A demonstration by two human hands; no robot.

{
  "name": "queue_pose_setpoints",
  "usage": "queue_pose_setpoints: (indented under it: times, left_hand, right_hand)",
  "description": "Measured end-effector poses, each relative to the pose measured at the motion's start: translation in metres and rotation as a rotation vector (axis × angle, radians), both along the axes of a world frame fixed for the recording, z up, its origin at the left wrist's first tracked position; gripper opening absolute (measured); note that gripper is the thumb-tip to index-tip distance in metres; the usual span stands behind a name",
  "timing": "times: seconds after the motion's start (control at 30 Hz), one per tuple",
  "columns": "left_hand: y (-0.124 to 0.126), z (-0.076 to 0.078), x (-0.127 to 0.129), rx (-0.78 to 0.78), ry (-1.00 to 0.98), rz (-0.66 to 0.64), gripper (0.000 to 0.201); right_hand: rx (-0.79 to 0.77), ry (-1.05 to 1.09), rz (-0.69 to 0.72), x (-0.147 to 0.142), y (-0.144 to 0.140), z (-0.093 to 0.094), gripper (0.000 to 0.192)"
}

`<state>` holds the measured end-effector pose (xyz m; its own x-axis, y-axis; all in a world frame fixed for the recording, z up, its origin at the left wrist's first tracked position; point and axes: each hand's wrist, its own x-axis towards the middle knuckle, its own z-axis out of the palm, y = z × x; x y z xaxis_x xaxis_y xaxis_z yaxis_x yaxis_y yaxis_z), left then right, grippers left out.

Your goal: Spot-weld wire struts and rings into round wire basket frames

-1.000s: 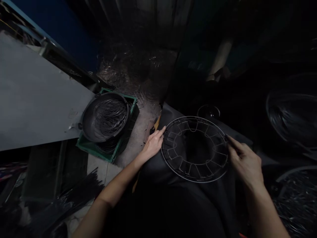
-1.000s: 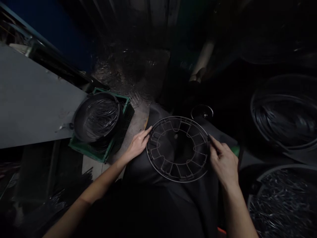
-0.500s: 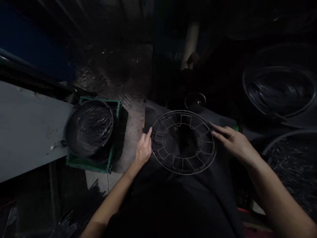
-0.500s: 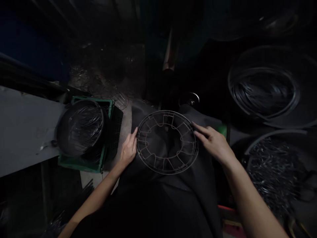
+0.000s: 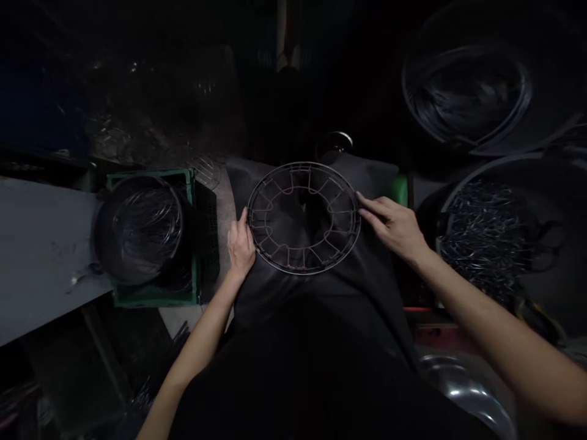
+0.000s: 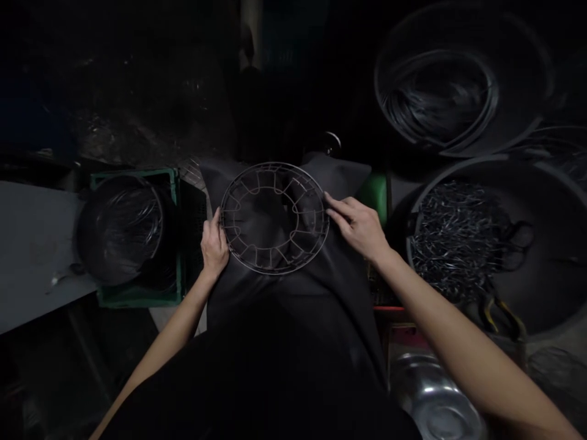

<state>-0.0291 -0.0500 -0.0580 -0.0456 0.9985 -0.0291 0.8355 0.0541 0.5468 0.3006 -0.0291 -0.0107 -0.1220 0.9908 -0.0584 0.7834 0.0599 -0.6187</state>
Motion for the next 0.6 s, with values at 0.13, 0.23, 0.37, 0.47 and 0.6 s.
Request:
queue_pose_setpoints:
  times: [0.13,0.23,0.37,0.47,0.6]
  left_hand:
    - [-0.002,0.001,0.001,0.004,0.031,-0.005,0.051]
    - [-0.001,0.001,0.002,-0.004,0.049,-0.018,0.052]
    - [-0.001,0.001,0.003,-0.003,0.048,0.001,0.050]
    - [-0.001,0.001,0.004,-0.035,0.060,-0.001,0.049]
    - [0.001,0.002,0.004,-0.053,0.097,-0.018,0.050]
  right_hand:
    - [0.031,-0.079,0.071,0.004,-0.032,0.005,0.045]
    - [-0.016,-0.143,0.179,0.001,-0.049,0.008,0.061]
    - [-0.095,-0.243,0.146,-0.014,-0.062,0.005,0.101]
    - [-0.116,-0.271,0.041,-0.029,-0.068,0.001,0.111]
    - [-0.113,-0.307,0.022,-0.040,-0.075,-0.006,0.106]
